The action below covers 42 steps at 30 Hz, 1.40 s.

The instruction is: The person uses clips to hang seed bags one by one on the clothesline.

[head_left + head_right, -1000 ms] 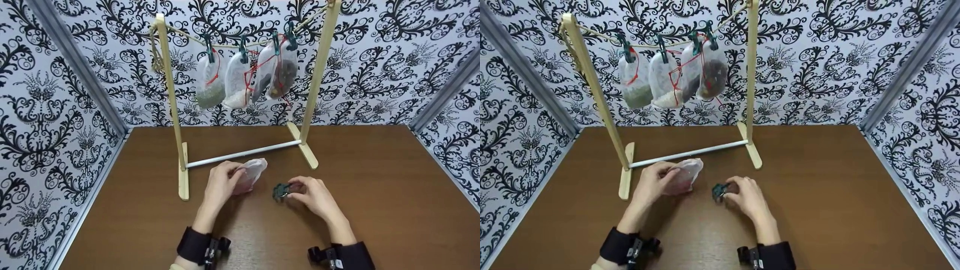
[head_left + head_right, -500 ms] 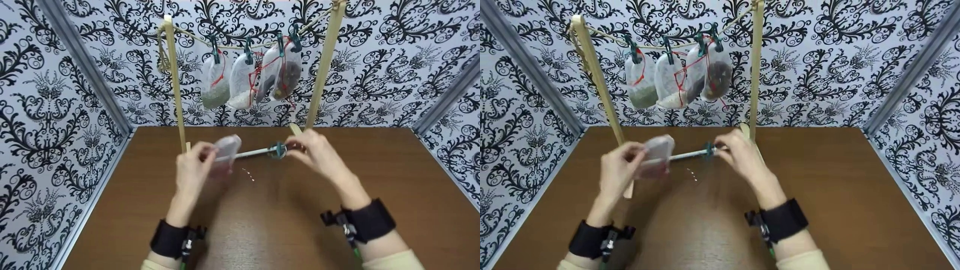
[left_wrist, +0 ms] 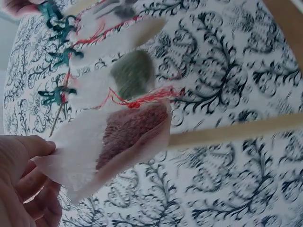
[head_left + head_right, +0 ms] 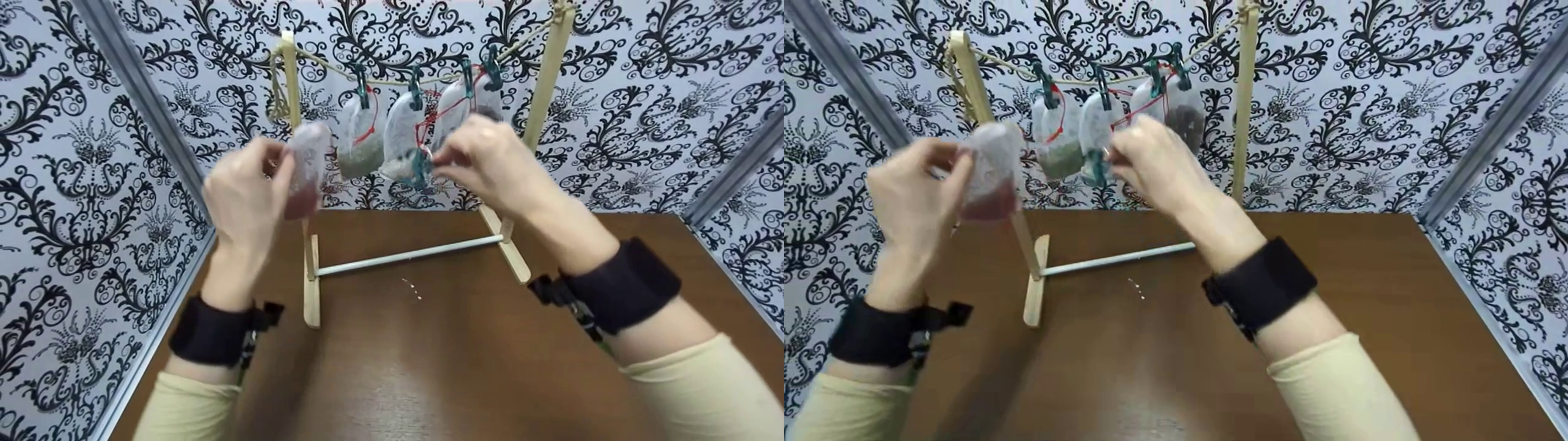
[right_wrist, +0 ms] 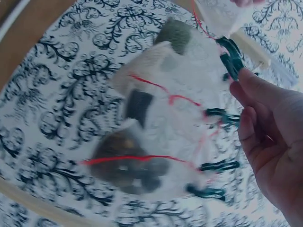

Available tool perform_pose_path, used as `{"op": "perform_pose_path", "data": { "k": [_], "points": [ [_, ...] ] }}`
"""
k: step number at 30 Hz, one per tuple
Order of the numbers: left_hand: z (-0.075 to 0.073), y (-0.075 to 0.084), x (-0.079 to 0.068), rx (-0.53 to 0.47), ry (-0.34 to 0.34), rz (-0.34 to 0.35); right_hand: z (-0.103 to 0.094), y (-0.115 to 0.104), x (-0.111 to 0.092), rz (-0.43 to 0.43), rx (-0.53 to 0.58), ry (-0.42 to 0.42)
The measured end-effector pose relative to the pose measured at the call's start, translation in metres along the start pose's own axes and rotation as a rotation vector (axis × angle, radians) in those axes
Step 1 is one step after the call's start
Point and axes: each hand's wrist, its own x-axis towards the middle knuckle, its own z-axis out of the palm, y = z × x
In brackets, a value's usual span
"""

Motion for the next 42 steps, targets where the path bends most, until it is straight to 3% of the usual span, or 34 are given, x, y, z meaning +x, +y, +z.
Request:
{"op": "perform_pose_path", "data": {
  "k": [6, 12, 15, 20, 24, 27, 33, 42],
  "points": [
    [0.007, 0.009, 0.033, 0.035, 0.069, 0.018, -0.022, -0.021, 0.029, 0.021, -0.033, 0.047],
    [0.021, 0.014, 0.052, 0.073, 0.033, 0.081, -0.033, -0.024, 0.064, -0.022, -0.153, 0.105],
    [0.029, 0.016, 0.056, 0.101, 0.043, 0.096, -0.034, -0.027, 0.082, -0.018, -0.200, 0.105],
    [0.040, 0.017, 0.059, 0.124, 0.132, 0.123, -0.030, -0.036, 0.106, 0.011, -0.263, 0.063],
    [0.048, 0.015, 0.060, 0.129, 0.220, 0.191, -0.024, -0.043, 0.117, 0.028, -0.309, 0.038],
    [0.052, 0.012, 0.061, 0.126, 0.271, 0.240, -0.019, -0.045, 0.122, -0.014, -0.351, 0.063],
    [0.060, 0.012, 0.064, 0.100, 0.280, 0.277, -0.007, -0.049, 0.126, -0.094, -0.443, 0.148],
    [0.068, 0.009, 0.062, -0.009, 0.289, 0.238, 0.006, -0.051, 0.132, -0.124, -0.444, 0.158]
  ]
}}
